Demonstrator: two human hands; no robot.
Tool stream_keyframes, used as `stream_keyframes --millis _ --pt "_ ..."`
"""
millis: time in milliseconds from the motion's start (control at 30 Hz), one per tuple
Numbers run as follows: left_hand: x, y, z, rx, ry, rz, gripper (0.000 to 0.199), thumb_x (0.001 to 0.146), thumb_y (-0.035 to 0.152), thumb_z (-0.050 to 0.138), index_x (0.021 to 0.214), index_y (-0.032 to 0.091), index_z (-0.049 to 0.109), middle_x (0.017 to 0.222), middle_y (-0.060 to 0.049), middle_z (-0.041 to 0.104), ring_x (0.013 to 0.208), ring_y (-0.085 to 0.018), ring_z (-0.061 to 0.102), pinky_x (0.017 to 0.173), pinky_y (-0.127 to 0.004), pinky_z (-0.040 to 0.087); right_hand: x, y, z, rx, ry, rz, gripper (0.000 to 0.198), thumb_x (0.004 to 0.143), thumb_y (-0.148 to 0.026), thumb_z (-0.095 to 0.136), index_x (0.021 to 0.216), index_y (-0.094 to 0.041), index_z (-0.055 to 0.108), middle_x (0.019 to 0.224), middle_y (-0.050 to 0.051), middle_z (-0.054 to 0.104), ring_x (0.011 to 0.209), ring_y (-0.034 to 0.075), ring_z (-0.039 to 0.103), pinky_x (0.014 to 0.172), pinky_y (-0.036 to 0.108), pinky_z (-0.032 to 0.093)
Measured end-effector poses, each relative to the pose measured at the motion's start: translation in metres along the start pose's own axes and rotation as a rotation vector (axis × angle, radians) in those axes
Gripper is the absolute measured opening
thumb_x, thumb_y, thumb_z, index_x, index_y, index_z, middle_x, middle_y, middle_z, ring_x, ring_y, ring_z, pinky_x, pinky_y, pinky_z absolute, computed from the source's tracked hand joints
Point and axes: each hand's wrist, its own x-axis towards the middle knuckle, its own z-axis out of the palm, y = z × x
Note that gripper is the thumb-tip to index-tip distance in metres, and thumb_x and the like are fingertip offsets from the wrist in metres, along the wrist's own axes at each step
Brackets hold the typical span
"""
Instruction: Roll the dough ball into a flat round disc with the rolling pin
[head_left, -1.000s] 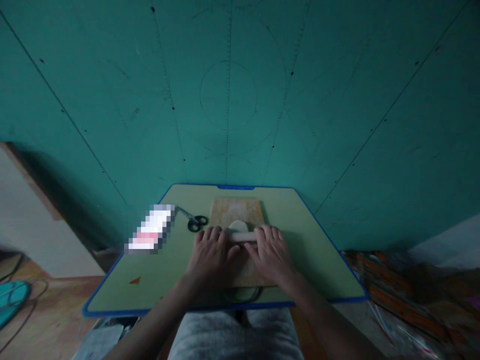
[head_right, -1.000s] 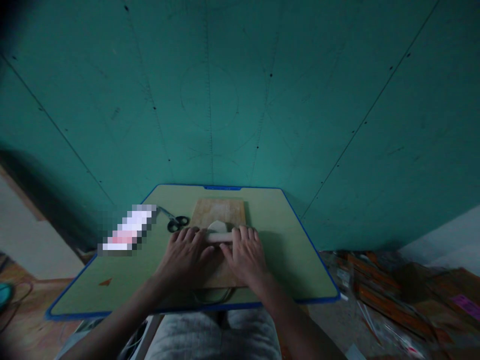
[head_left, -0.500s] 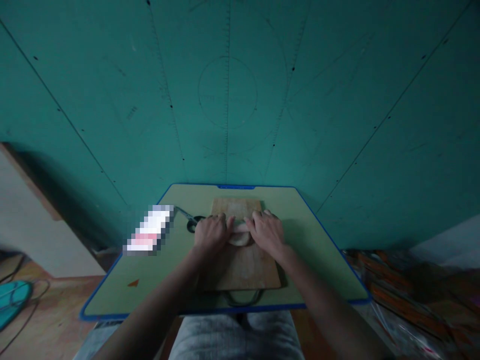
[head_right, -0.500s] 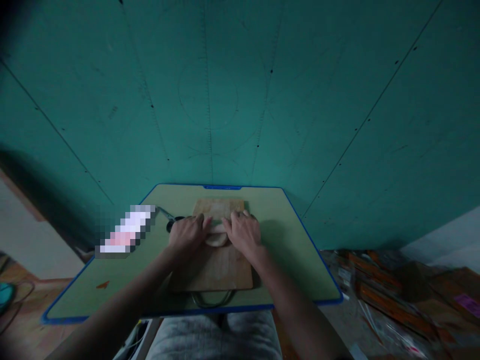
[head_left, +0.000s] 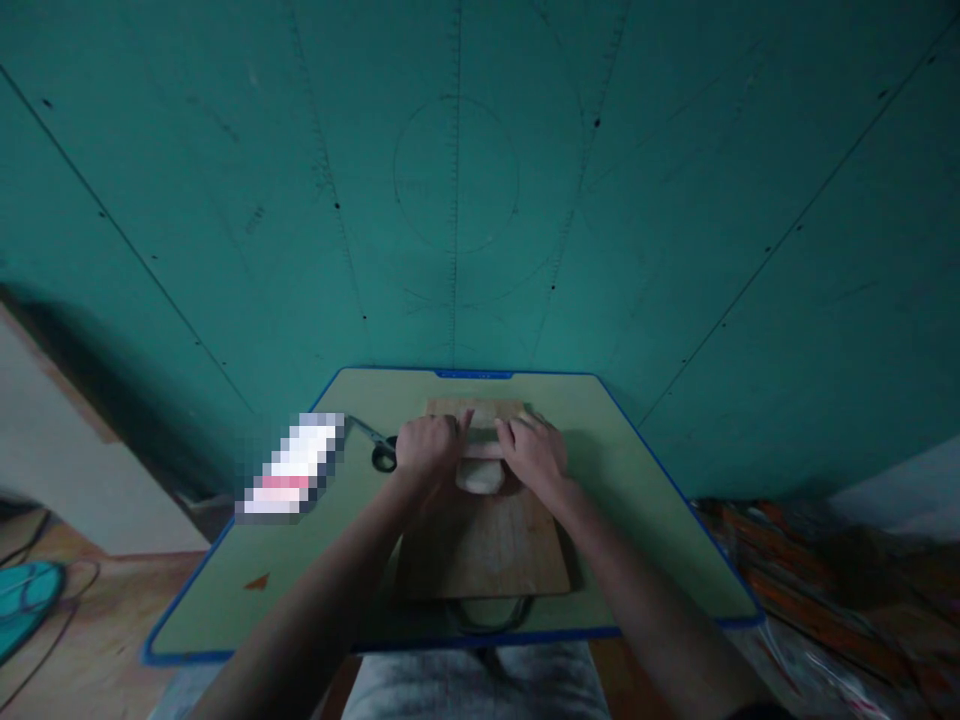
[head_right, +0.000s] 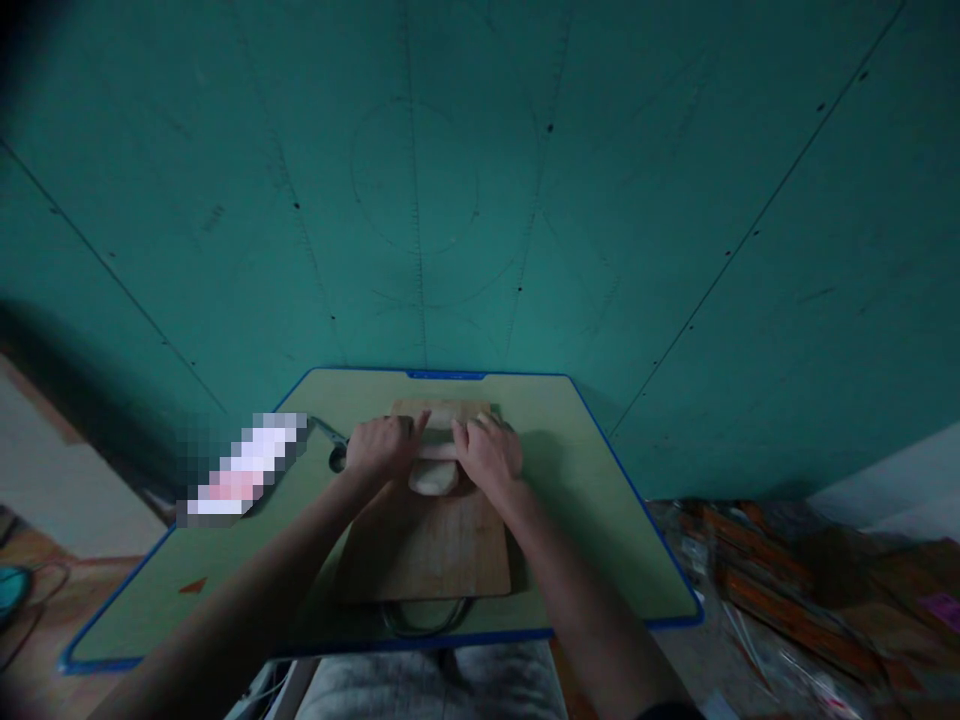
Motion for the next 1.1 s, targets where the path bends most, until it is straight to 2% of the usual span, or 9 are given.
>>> stream_keyframes --millis 100,200,367,467,633,767,900,1000,1100 --pt "0.004 0.001 0.001 -0.016 0.004 -0.016 0.071 0.101 0.052 0.016 0.096 0.011 0.075 0.097 -0.019 0.074 0.093 -0.031 0.071 0.074 -0.036 0.052 -0.002 0.002 0.002 -0.01 0.007 -0.041 0.051 0.102 -0.046 0.03 0.09 -0.02 0.072 0.102 0.009 0.072 0.092 0.021 0.067 0.076 0.03 0.045" --pt "0.008 -0.001 0.001 -0.02 -0.026 -0.031 0.072 0.101 0.052 0.016 0.097 0.012 0.075 0.097 -0.019 0.074 0.092 -0.03 0.071 0.074 -0.036 0.053 0.003 0.003 0.001 0.01 -0.036 0.003 0.047 0.101 -0.046 0.031 0.094 -0.021 0.071 0.095 0.008 0.074 0.085 0.022 0.069 0.072 0.03 0.045" --pt "0.013 -0.004 0.0 0.003 -0.049 0.008 0.054 0.102 0.041 0.025 0.12 0.013 0.067 0.104 -0.02 0.072 0.098 -0.03 0.07 0.079 -0.037 0.052 0.019 0.001 -0.005 0.007 -0.116 0.078 0.057 0.101 -0.047 0.026 0.091 -0.02 0.075 0.092 0.014 0.075 0.086 0.025 0.071 0.075 0.034 0.047" --pt "0.016 -0.005 0.001 0.021 -0.053 0.021 0.048 0.102 0.034 0.026 0.125 0.014 0.064 0.107 -0.02 0.071 0.101 -0.032 0.069 0.079 -0.039 0.052 0.026 -0.001 -0.007 0.007 -0.155 0.109 0.061 0.101 -0.048 0.024 0.093 -0.017 0.076 0.096 0.017 0.075 0.089 0.026 0.071 0.076 0.034 0.048" --pt "0.016 -0.007 0.005 0.024 -0.088 0.042 0.044 0.098 0.026 0.029 0.109 0.014 0.07 0.106 -0.019 0.072 0.095 -0.031 0.07 0.075 -0.037 0.051 0.025 -0.003 -0.007 0.0 -0.191 0.092 0.054 0.101 -0.039 0.027 0.098 -0.017 0.076 0.101 0.016 0.075 0.093 0.025 0.071 0.079 0.034 0.048" --pt "0.004 -0.006 0.002 0.029 -0.075 0.073 0.041 0.095 0.026 0.033 0.105 0.014 0.071 0.104 -0.018 0.072 0.097 -0.032 0.069 0.078 -0.04 0.049 0.014 -0.004 -0.006 -0.002 -0.2 0.043 0.044 0.098 -0.033 0.035 0.096 -0.018 0.077 0.1 0.013 0.076 0.094 0.024 0.071 0.079 0.032 0.048" --pt "-0.015 -0.003 -0.005 0.037 -0.028 0.075 0.047 0.098 0.03 0.029 0.097 0.012 0.071 0.096 -0.019 0.072 0.096 -0.034 0.068 0.084 -0.046 0.043 -0.001 -0.007 -0.009 -0.013 -0.159 0.007 0.049 0.099 -0.032 0.03 0.095 -0.016 0.076 0.102 0.014 0.075 0.096 0.024 0.07 0.083 0.033 0.046" --pt "-0.026 -0.002 -0.008 0.025 -0.019 0.098 0.047 0.099 0.032 0.029 0.096 0.014 0.071 0.095 -0.017 0.073 0.097 -0.033 0.067 0.085 -0.046 0.04 -0.007 -0.008 -0.012 -0.03 -0.128 -0.029 0.05 0.1 -0.03 0.027 0.097 -0.015 0.075 0.106 0.014 0.074 0.102 0.023 0.068 0.089 0.034 0.044" --pt "-0.032 -0.003 -0.005 -0.009 0.005 0.129 0.046 0.1 0.032 0.029 0.097 0.014 0.071 0.091 -0.016 0.073 0.094 -0.031 0.067 0.083 -0.044 0.039 -0.003 -0.005 -0.017 -0.071 -0.255 -0.027 0.051 0.1 -0.03 0.024 0.104 -0.015 0.073 0.11 0.015 0.073 0.103 0.024 0.068 0.085 0.035 0.047"
